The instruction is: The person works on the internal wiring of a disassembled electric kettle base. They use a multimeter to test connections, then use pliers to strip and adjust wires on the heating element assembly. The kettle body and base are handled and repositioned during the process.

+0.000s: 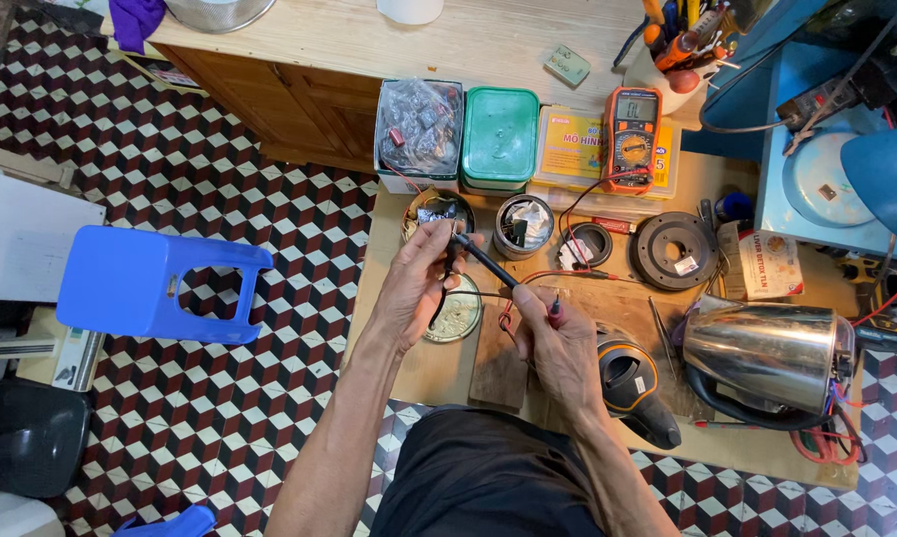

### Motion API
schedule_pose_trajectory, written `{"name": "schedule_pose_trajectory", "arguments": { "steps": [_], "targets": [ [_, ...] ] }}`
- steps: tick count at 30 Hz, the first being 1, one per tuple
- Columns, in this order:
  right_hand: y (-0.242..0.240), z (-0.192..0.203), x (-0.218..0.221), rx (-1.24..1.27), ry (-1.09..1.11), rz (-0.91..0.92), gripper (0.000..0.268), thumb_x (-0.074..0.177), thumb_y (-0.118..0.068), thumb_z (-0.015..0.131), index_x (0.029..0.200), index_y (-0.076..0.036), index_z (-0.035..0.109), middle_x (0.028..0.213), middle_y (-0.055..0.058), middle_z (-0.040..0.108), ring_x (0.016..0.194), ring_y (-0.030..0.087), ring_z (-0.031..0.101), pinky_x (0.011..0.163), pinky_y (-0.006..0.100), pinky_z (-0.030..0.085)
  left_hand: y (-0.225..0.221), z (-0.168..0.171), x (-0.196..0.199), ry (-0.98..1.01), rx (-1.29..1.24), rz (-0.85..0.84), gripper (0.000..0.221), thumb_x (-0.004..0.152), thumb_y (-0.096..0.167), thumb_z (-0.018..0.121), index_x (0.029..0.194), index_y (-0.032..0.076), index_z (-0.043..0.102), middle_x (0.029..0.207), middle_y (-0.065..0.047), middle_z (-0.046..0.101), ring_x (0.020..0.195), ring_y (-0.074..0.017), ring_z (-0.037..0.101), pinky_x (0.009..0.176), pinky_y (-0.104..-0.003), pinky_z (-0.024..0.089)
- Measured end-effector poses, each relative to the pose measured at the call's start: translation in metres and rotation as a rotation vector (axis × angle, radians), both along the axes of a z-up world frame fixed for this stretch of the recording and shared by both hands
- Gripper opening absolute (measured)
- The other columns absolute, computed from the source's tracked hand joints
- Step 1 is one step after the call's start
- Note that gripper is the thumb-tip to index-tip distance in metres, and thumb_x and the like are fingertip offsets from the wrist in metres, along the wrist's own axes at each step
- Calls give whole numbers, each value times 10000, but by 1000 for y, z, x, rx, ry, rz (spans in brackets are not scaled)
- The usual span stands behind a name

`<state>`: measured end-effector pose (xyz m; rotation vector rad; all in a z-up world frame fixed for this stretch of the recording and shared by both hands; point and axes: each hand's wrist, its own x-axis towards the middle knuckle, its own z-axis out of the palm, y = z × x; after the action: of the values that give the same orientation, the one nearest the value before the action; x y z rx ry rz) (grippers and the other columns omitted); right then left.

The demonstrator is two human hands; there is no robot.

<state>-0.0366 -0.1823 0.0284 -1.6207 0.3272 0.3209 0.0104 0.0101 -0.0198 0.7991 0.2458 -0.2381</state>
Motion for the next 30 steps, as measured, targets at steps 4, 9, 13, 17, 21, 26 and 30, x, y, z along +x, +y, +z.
{"name": "schedule_pose_trajectory", "arguments": {
  "steps": [4,9,13,17,21,26,30],
  "targets": [
    [-1,-3,0,19,32,-25,320,990,-346,606,1005,-58,744,528,-38,503,465,44,402,440,236,301,2,3,0,12,-1,1,184,1020,252,615,1127,105,641,1081,-97,733,772,-72,590,657,-215,491],
    [-2,-7,0,29,-40,25,348,1015,-342,596,1018,-32,754,527,-33,495,478,45,407,454,235,309,3,1,1,-18,76,-5,175,1024,216,618,1125,79,655,1080,-91,730,768,-61,582,661,-204,494],
    [-2,-8,0,17,-38,24,349,1009,-344,601,1034,-33,757,528,-32,497,487,47,419,463,234,320,3,1,1,-28,148,-17,196,1030,233,603,1122,70,660,1072,-67,732,765,-50,578,664,-197,486],
    [-2,-8,1,-13,9,40,360,1004,-356,592,1033,-44,770,527,-30,498,478,55,400,458,239,303,1,3,-1,-27,218,-26,259,1036,270,568,1138,64,689,1030,-27,715,755,-40,572,658,-195,478],
    [0,-12,-1,-80,-21,65,378,1015,-372,583,1033,-47,775,543,-28,526,496,48,428,479,232,333,-1,1,-1,-74,189,9,247,1050,257,572,1126,47,679,1019,-25,716,750,-39,551,654,-201,466],
    [-3,-8,0,-11,-135,155,405,1058,-372,538,1152,-13,701,708,-17,615,614,54,470,565,238,365,4,-5,-2,-121,191,22,214,1066,236,582,1101,47,675,1006,-33,716,726,-39,541,635,-197,461],
    [-9,10,11,-86,-275,108,441,1099,-387,470,1299,-25,623,846,19,688,749,85,602,689,268,492,12,-7,-4,-230,216,2,208,1087,232,581,1085,50,683,1021,-56,731,704,-39,528,617,-188,444]
  ]
}}
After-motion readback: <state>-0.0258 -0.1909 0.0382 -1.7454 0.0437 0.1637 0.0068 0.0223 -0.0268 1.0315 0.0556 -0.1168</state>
